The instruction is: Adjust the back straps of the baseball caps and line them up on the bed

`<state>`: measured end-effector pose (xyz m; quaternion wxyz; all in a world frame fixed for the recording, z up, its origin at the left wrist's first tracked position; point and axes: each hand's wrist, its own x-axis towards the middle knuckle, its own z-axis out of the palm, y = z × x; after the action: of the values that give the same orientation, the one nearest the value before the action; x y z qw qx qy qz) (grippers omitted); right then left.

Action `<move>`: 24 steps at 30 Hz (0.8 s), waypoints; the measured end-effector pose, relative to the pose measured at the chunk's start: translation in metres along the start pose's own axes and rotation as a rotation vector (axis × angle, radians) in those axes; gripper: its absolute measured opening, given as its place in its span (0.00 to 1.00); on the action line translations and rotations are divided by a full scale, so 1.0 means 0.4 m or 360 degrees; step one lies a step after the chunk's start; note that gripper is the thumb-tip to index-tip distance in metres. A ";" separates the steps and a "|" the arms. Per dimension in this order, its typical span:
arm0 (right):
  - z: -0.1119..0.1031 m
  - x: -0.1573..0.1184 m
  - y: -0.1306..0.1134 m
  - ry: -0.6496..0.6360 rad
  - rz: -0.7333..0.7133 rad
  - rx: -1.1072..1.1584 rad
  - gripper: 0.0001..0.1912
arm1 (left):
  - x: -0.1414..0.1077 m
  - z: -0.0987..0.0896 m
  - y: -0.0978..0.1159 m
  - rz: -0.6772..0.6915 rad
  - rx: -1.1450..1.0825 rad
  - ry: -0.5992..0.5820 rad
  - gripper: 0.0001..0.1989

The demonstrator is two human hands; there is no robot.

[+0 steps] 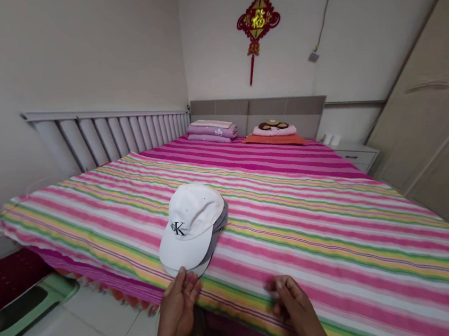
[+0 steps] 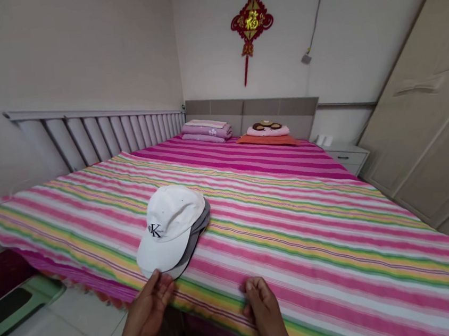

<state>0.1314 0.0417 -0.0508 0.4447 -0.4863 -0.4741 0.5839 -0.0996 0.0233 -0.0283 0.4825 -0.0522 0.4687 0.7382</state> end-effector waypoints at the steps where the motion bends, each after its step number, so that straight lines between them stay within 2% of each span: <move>1: -0.002 -0.001 0.002 -0.0004 0.0024 0.0010 0.22 | 0.002 -0.002 0.005 0.0033 0.0003 0.0007 0.03; 6: -0.011 -0.006 0.029 0.0000 0.0086 0.0100 0.22 | 0.009 -0.019 0.033 0.0169 0.0025 0.0053 0.04; 12: -0.015 -0.017 0.071 -0.0005 0.0127 0.0061 0.25 | 0.015 -0.030 0.048 0.0070 -0.0008 0.0032 0.06; 18: -0.018 -0.034 0.080 0.0048 0.0161 -0.0042 0.28 | 0.014 -0.011 0.076 -0.0027 0.0000 0.0086 0.06; 21: -0.016 -0.037 0.076 0.0125 0.0174 -0.0060 0.30 | 0.011 0.012 0.098 0.0009 -0.0066 0.0025 0.06; 24: -0.012 -0.035 0.087 0.0135 0.0171 -0.0063 0.30 | 0.008 0.041 0.115 0.0048 -0.0154 -0.0155 0.07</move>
<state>0.1359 0.0231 -0.0837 0.4226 -0.5441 -0.4394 0.5764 -0.1301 0.0332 0.0084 0.4905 -0.0326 0.4093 0.7687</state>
